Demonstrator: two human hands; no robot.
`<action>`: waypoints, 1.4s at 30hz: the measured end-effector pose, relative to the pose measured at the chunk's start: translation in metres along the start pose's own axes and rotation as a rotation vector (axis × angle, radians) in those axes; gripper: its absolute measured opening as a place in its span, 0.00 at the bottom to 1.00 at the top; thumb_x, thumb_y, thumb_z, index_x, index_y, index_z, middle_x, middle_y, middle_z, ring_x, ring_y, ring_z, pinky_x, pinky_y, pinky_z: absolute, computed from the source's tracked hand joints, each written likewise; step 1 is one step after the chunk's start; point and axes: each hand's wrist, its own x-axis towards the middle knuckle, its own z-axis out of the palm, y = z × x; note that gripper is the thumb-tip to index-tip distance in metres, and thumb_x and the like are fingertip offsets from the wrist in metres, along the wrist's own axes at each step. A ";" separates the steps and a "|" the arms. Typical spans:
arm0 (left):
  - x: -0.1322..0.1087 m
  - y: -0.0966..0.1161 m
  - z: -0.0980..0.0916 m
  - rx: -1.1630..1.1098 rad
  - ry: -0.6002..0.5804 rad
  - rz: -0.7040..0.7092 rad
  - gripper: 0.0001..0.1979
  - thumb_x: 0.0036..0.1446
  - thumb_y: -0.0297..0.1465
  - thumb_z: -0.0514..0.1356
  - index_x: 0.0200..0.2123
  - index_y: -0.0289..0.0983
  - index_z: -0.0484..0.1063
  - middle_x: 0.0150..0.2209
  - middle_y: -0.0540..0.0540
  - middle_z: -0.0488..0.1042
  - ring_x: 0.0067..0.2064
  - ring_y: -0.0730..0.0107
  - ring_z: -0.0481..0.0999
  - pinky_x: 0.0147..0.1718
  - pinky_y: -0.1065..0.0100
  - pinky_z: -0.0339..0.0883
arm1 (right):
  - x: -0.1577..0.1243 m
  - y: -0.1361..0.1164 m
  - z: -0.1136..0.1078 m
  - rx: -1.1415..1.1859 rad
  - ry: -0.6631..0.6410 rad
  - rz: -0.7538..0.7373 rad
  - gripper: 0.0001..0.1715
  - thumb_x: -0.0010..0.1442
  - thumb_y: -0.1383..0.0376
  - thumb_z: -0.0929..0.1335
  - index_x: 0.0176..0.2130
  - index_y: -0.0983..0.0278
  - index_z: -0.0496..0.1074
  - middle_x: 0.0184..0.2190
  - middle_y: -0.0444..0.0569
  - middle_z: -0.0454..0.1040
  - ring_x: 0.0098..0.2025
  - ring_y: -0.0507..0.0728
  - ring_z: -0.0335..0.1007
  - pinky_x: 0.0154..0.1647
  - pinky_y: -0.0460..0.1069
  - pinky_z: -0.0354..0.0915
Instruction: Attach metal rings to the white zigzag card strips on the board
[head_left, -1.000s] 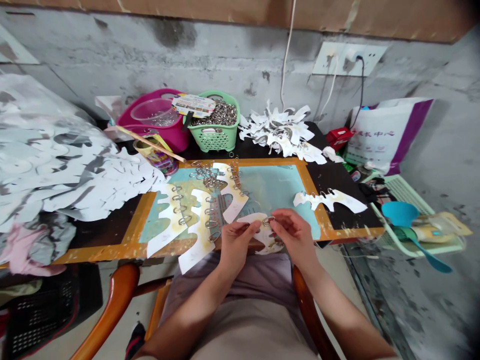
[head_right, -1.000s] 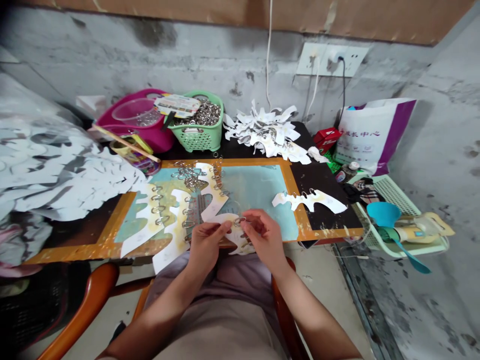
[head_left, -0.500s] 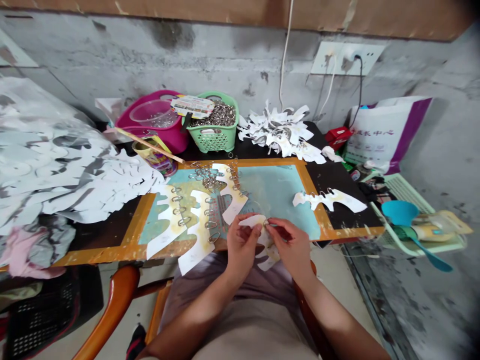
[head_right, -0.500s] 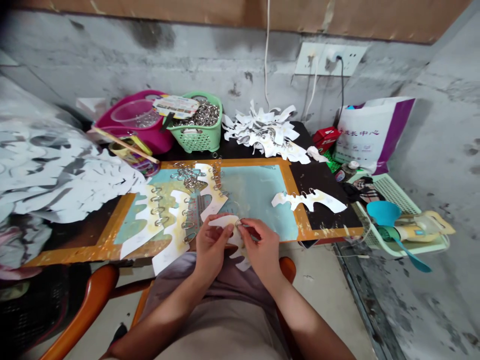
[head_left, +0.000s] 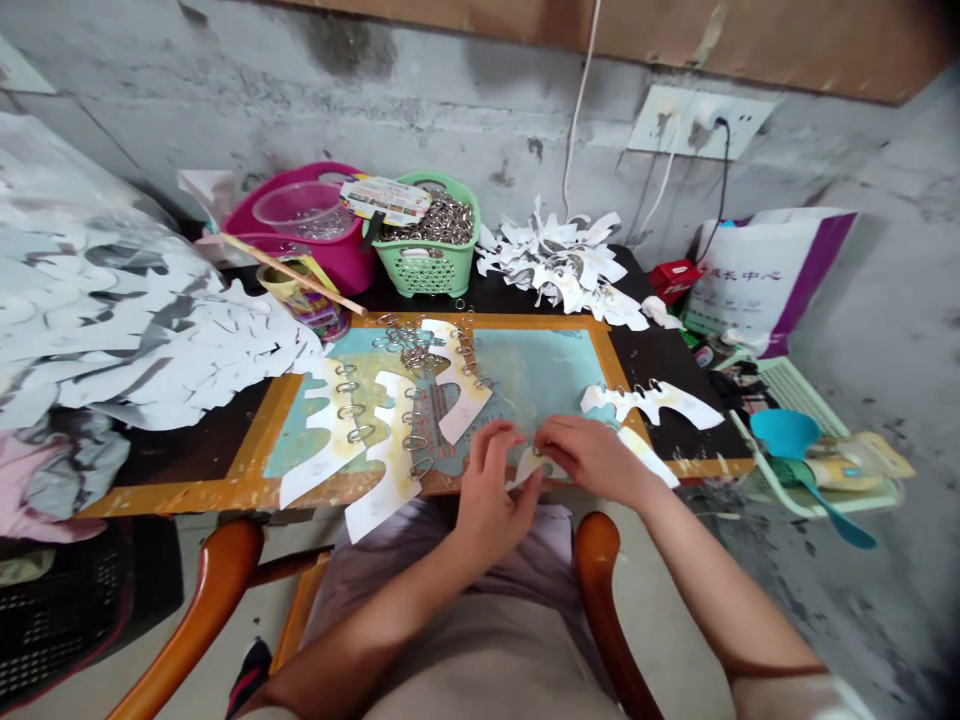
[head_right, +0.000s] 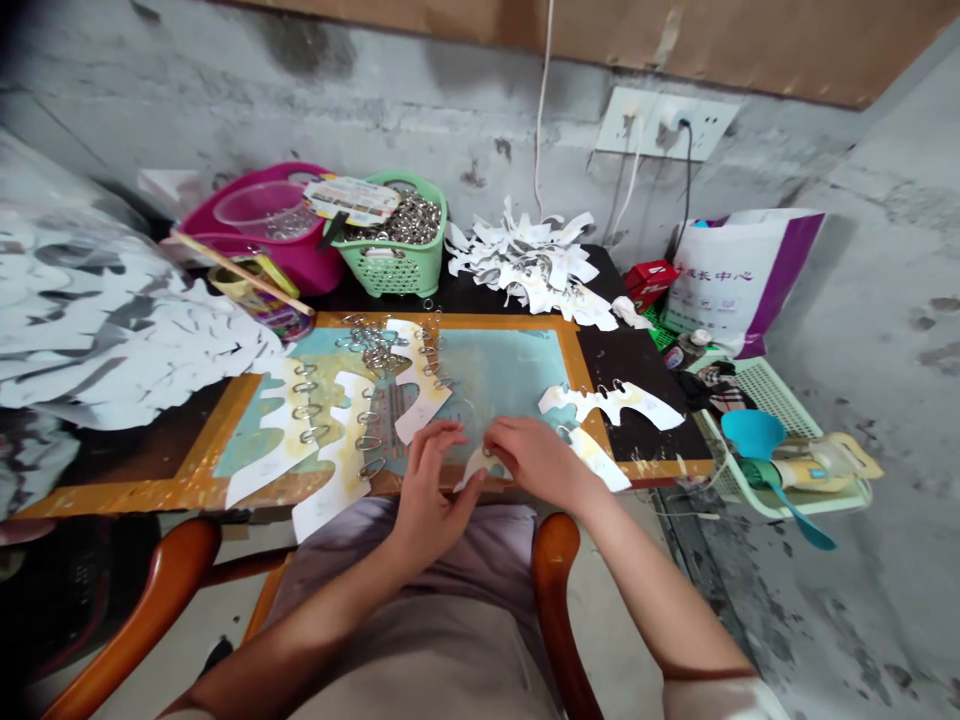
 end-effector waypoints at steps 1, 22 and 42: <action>0.005 -0.007 -0.001 0.129 -0.040 0.055 0.18 0.57 0.26 0.59 0.50 0.39 0.62 0.54 0.39 0.65 0.61 0.52 0.62 0.61 0.46 0.56 | 0.003 0.006 0.009 -0.053 0.000 -0.014 0.08 0.65 0.72 0.63 0.36 0.63 0.71 0.35 0.48 0.72 0.38 0.56 0.68 0.39 0.50 0.62; 0.028 -0.034 -0.003 0.497 -0.258 0.281 0.10 0.62 0.27 0.56 0.35 0.43 0.77 0.45 0.48 0.77 0.58 0.57 0.67 0.64 0.38 0.36 | -0.020 0.024 0.038 0.080 0.213 -0.026 0.19 0.64 0.73 0.61 0.52 0.61 0.68 0.46 0.53 0.70 0.48 0.59 0.66 0.48 0.55 0.66; 0.026 -0.036 -0.007 0.632 -0.297 0.405 0.10 0.62 0.27 0.57 0.41 0.45 0.77 0.42 0.48 0.78 0.53 0.56 0.69 0.62 0.37 0.38 | -0.037 0.023 0.045 -0.001 0.299 -0.066 0.17 0.63 0.71 0.62 0.49 0.62 0.70 0.48 0.54 0.72 0.47 0.61 0.66 0.48 0.58 0.64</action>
